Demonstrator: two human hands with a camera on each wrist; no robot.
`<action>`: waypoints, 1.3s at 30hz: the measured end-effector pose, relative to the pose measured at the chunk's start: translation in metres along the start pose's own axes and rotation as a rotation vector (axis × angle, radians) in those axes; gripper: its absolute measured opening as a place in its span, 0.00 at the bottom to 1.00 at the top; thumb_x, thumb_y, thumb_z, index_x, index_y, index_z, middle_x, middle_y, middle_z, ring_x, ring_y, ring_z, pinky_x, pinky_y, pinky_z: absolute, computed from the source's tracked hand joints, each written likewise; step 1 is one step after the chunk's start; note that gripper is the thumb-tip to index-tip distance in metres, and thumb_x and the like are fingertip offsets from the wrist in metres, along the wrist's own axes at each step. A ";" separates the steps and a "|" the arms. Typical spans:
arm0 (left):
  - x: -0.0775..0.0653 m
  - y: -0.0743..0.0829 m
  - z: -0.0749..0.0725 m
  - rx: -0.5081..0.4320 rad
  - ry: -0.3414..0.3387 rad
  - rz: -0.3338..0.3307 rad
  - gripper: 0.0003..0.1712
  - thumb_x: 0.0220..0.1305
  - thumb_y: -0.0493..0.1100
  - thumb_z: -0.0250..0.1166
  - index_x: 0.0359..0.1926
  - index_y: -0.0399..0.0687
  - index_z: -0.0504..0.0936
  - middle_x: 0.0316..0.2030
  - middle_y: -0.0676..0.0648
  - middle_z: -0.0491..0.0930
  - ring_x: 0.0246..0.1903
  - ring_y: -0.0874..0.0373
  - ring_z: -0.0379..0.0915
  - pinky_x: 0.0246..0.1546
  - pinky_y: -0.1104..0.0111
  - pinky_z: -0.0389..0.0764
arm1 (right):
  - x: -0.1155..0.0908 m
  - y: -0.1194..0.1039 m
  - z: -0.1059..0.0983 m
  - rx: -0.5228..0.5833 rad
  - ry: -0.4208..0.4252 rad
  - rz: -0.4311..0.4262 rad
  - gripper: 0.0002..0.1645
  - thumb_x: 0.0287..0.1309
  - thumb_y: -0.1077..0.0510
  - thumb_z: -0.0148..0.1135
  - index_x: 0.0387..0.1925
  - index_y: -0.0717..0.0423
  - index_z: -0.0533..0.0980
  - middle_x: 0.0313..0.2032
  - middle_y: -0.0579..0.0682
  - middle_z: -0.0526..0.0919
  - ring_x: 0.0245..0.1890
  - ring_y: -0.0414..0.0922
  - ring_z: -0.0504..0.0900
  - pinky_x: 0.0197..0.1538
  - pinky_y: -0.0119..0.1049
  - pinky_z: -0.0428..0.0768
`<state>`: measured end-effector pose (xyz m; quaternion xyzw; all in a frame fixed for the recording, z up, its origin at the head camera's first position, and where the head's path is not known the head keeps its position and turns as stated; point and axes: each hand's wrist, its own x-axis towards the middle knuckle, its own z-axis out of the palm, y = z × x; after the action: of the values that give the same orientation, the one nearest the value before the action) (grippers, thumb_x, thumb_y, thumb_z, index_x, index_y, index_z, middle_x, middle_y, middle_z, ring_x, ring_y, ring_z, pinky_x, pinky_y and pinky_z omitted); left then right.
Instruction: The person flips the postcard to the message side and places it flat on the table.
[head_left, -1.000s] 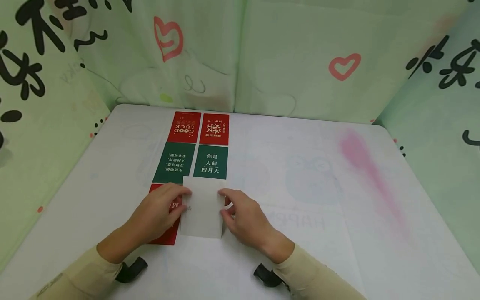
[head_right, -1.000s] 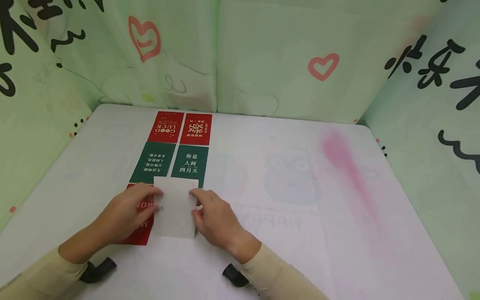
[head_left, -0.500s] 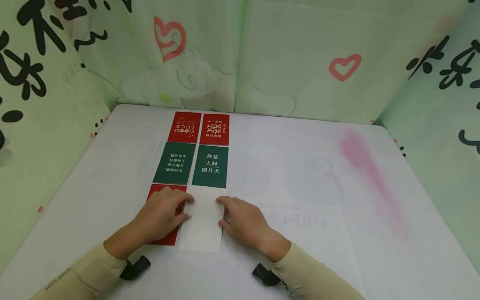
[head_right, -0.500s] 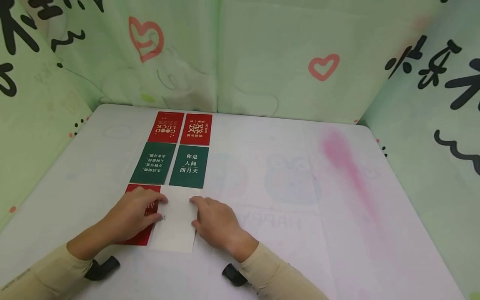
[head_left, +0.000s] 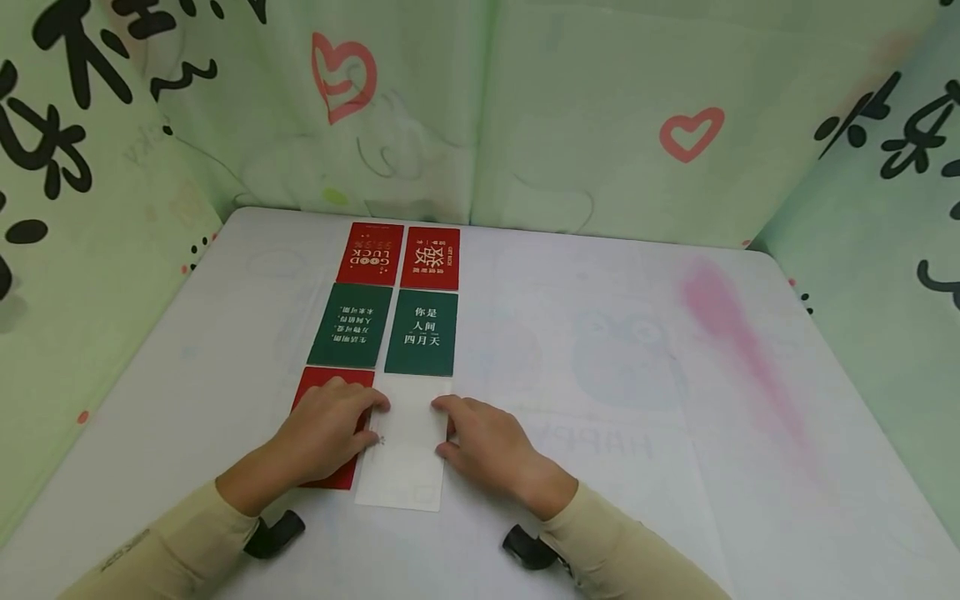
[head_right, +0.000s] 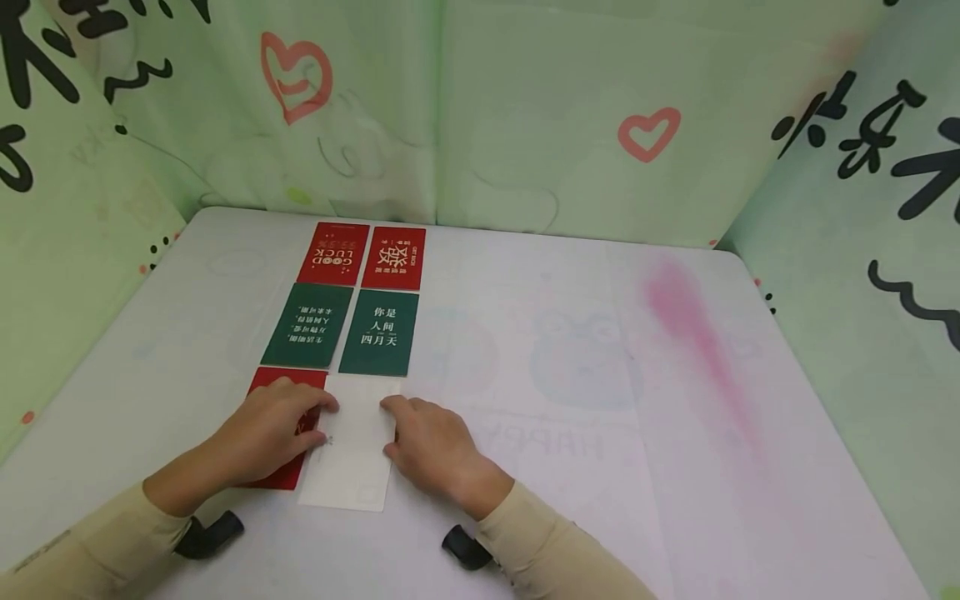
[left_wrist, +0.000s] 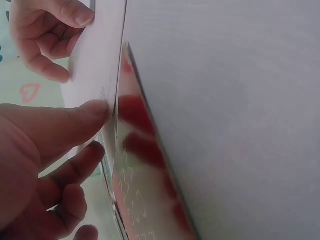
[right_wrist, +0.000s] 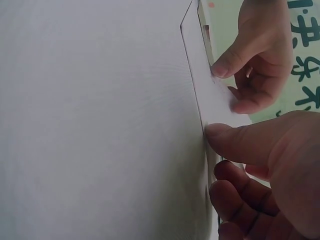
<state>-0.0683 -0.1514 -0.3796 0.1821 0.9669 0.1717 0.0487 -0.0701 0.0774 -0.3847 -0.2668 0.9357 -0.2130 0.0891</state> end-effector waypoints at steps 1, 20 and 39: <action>0.001 0.000 0.001 0.005 0.001 0.002 0.31 0.42 0.44 0.84 0.51 0.46 0.85 0.45 0.44 0.84 0.42 0.50 0.72 0.43 0.54 0.78 | 0.000 0.000 0.000 0.003 -0.003 0.004 0.28 0.59 0.57 0.72 0.60 0.58 0.73 0.32 0.43 0.77 0.31 0.40 0.74 0.37 0.34 0.77; 0.001 -0.001 0.003 0.055 0.024 0.071 0.29 0.43 0.43 0.83 0.50 0.46 0.86 0.50 0.43 0.81 0.49 0.46 0.72 0.49 0.50 0.78 | 0.002 0.003 0.001 -0.111 0.033 -0.008 0.29 0.58 0.53 0.73 0.58 0.56 0.76 0.49 0.50 0.84 0.43 0.47 0.80 0.43 0.39 0.79; 0.012 -0.005 -0.006 -0.041 0.030 0.055 0.35 0.45 0.44 0.82 0.56 0.45 0.81 0.55 0.41 0.79 0.57 0.42 0.69 0.56 0.41 0.72 | 0.009 0.009 -0.010 -0.007 0.151 0.047 0.28 0.60 0.51 0.70 0.59 0.58 0.76 0.54 0.54 0.82 0.53 0.54 0.79 0.54 0.51 0.77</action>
<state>-0.0822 -0.1532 -0.3762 0.2051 0.9584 0.1957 0.0331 -0.0845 0.0832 -0.3803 -0.2281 0.9466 -0.2269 0.0224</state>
